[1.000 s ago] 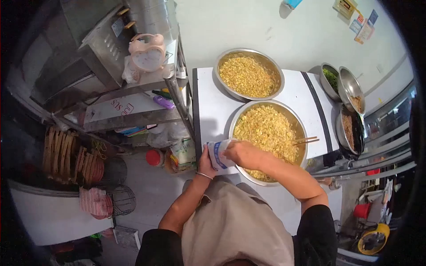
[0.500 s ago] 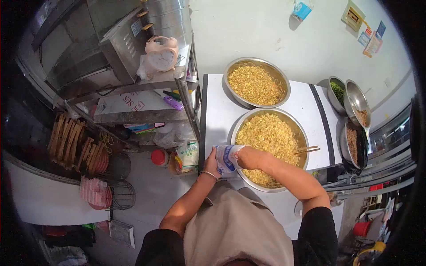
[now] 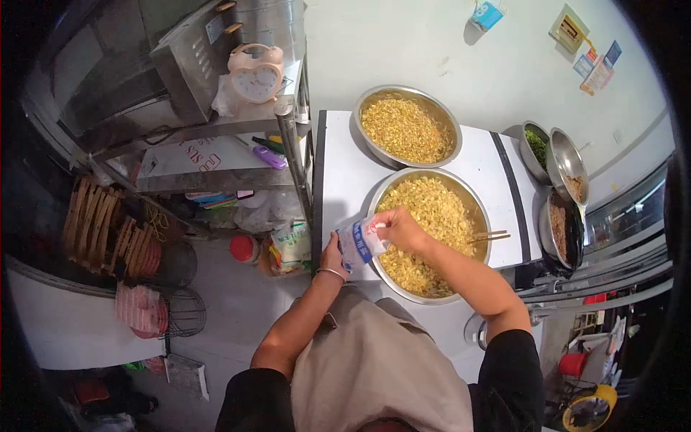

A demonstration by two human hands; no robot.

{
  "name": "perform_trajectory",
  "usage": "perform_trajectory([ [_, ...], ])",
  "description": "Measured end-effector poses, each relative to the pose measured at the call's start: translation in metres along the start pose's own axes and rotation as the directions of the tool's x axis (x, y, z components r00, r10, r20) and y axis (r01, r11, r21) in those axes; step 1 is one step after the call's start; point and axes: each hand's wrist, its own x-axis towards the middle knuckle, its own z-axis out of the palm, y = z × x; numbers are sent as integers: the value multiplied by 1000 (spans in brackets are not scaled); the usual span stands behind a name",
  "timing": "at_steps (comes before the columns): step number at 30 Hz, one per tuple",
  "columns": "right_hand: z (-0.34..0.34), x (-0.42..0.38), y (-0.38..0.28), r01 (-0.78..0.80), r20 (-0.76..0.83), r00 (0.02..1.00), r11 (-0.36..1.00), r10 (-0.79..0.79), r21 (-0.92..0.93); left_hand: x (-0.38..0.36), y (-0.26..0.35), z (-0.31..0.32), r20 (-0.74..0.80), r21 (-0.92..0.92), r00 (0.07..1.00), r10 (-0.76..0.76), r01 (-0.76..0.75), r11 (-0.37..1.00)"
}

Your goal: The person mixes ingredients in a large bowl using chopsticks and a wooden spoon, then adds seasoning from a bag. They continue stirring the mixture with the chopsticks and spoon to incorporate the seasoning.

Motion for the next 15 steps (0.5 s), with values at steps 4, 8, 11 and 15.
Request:
perform_trajectory([
  [4,-34,-15,-26,-120,-23,989,897,143,426,9,2,-1,-15,-12,1000,9,-9,1000],
  [8,-107,-58,-56,-29,-42,998,984,38,178,12,17,-25,-1,-55,998,69,-69,996],
  [11,-120,-75,-62,124,34,992,940,-119,-318,12,28,-34,47,-111,994,100,-95,989],
  [15,-131,-65,-45,83,-132,976,853,-175,-516,5,33,-26,49,-86,996,74,-70,994],
])
